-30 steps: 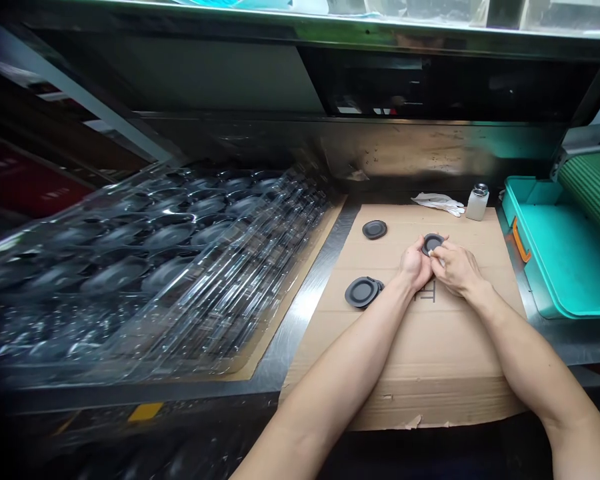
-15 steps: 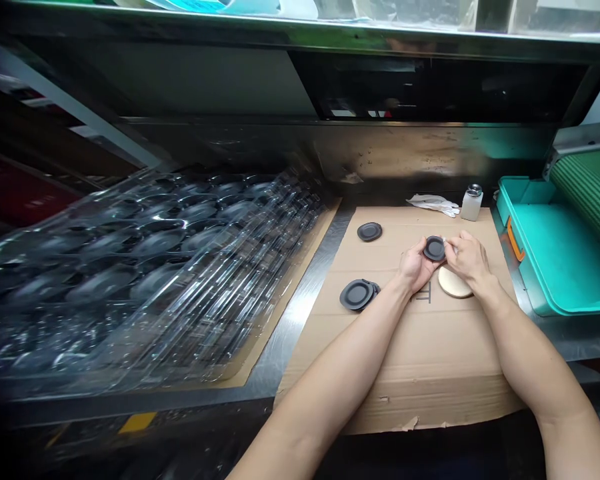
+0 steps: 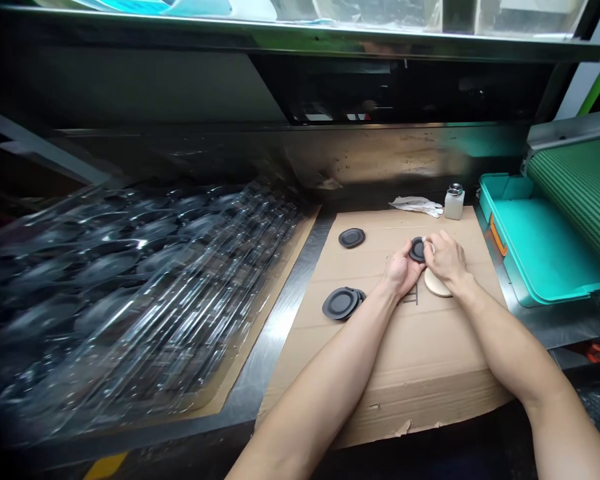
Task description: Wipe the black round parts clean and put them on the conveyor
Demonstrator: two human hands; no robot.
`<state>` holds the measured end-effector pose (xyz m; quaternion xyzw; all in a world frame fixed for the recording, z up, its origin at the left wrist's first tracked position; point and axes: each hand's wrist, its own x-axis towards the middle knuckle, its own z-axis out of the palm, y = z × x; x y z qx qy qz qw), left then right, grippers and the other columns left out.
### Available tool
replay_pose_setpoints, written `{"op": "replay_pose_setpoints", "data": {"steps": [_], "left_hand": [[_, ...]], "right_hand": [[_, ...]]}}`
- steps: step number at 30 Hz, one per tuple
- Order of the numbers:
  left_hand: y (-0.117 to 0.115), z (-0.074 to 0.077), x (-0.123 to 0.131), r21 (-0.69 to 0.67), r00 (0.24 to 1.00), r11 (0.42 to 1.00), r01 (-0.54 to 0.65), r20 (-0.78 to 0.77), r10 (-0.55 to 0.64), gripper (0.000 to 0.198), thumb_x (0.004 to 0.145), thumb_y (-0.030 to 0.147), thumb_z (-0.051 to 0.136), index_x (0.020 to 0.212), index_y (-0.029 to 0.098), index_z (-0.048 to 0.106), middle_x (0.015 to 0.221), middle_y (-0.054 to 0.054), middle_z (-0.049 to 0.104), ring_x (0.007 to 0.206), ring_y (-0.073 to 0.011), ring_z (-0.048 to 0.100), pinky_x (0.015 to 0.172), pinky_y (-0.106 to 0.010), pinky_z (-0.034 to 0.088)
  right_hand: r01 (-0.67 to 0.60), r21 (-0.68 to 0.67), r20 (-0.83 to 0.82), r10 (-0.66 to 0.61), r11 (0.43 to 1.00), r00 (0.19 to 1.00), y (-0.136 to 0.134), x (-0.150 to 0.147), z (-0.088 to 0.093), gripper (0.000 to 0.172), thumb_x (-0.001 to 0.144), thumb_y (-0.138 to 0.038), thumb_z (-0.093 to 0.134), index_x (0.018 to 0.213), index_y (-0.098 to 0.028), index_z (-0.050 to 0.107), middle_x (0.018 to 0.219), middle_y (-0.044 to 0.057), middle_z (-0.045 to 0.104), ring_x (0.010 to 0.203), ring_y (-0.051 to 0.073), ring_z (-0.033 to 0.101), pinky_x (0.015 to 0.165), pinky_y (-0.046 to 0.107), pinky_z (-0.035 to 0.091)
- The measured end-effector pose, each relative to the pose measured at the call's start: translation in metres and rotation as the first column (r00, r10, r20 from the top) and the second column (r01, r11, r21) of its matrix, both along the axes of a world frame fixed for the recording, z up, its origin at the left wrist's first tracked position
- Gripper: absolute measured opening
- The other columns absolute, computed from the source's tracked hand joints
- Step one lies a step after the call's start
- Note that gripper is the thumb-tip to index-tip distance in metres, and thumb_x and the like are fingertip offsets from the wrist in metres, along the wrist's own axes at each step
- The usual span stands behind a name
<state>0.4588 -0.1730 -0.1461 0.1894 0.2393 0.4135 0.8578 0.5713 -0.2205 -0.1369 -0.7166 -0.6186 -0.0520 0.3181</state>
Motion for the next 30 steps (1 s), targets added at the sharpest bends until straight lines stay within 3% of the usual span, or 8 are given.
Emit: {"op": "replay_pose_setpoints", "data": {"steps": [4,8,10,13,18,22,27,30], "left_hand": [[0.0,-0.003,0.0,0.031,1.0,0.999,-0.024,0.0,0.024,0.029,0.105,0.025,0.046,0.1,0.012,0.072,0.096,-0.01,0.078,0.107,-0.021,0.073,0.108,-0.038,0.052],[0.0,-0.002,-0.001,0.022,1.0,1.0,0.001,0.007,-0.001,0.036,0.106,0.028,0.041,0.102,0.011,0.072,0.104,-0.015,0.078,0.112,-0.0242,0.072,0.109,-0.043,0.052],[0.0,-0.002,-0.001,0.034,1.0,0.999,0.021,0.002,-0.021,0.037,0.107,0.028,0.039,0.098,0.011,0.071,0.102,-0.014,0.077,0.107,-0.0229,0.073,0.107,-0.043,0.053],[0.001,-0.003,0.0,0.046,1.0,0.999,0.015,-0.019,-0.014,0.033,0.107,0.026,0.042,0.097,0.012,0.07,0.095,-0.01,0.076,0.099,-0.0195,0.073,0.105,-0.04,0.053],[0.001,-0.003,0.0,0.006,1.0,1.0,-0.019,-0.009,0.019,0.031,0.105,0.025,0.044,0.103,0.011,0.072,0.094,-0.011,0.076,0.1,-0.0196,0.073,0.105,-0.037,0.053],[0.0,-0.003,0.0,0.021,0.999,1.0,0.022,-0.048,-0.021,0.035,0.107,0.028,0.042,0.098,0.012,0.071,0.091,-0.01,0.076,0.093,-0.0196,0.073,0.1,-0.041,0.056],[0.002,-0.004,-0.001,0.031,1.0,0.999,-0.008,-0.029,0.009,0.038,0.107,0.024,0.039,0.088,0.011,0.069,0.09,-0.01,0.076,0.095,-0.0177,0.073,0.103,-0.033,0.054],[0.006,-0.001,-0.005,-0.006,0.999,1.0,0.027,-0.02,-0.027,0.043,0.109,0.031,0.033,0.096,0.011,0.07,0.106,-0.015,0.077,0.105,-0.0224,0.073,0.101,-0.038,0.056]], "right_hand": [[-0.144,0.0,-0.064,0.144,0.99,0.988,0.0,-0.009,0.001,0.019,0.096,-0.025,0.052,0.091,-0.022,0.069,0.095,0.006,0.07,0.087,0.02,0.064,0.077,0.029,0.046],[-0.279,-0.143,-0.082,0.27,0.949,0.959,-0.008,-0.001,0.009,0.013,0.089,-0.023,0.06,0.083,-0.024,0.072,0.084,0.001,0.072,0.079,0.018,0.065,0.073,0.027,0.045],[-0.205,-0.166,-0.04,0.201,0.964,0.979,-0.01,0.006,0.012,0.013,0.089,-0.025,0.061,0.085,-0.025,0.074,0.086,0.002,0.073,0.081,0.019,0.065,0.072,0.028,0.044],[-0.077,-0.099,-0.003,0.077,0.992,0.997,-0.01,0.009,0.012,0.019,0.094,-0.028,0.058,0.091,-0.025,0.076,0.094,0.005,0.072,0.084,0.02,0.065,0.07,0.028,0.043],[-0.34,-0.123,-0.098,0.33,0.932,0.939,-0.008,0.004,0.011,0.016,0.09,-0.025,0.064,0.092,-0.027,0.079,0.099,0.002,0.074,0.087,0.017,0.066,0.075,0.026,0.045],[-0.119,-0.102,-0.038,0.116,0.988,0.993,-0.01,0.008,0.014,0.02,0.093,-0.028,0.061,0.093,-0.028,0.08,0.094,0.003,0.072,0.083,0.018,0.064,0.07,0.029,0.043],[-0.336,-0.158,-0.084,0.326,0.929,0.942,-0.013,0.007,0.017,0.017,0.091,-0.025,0.064,0.093,-0.029,0.08,0.099,0.001,0.073,0.088,0.018,0.066,0.075,0.028,0.045],[-0.21,-0.191,-0.02,0.21,0.959,0.977,-0.015,0.021,0.02,0.018,0.091,-0.027,0.063,0.091,-0.029,0.08,0.097,0.002,0.073,0.086,0.02,0.065,0.073,0.03,0.044]]}}
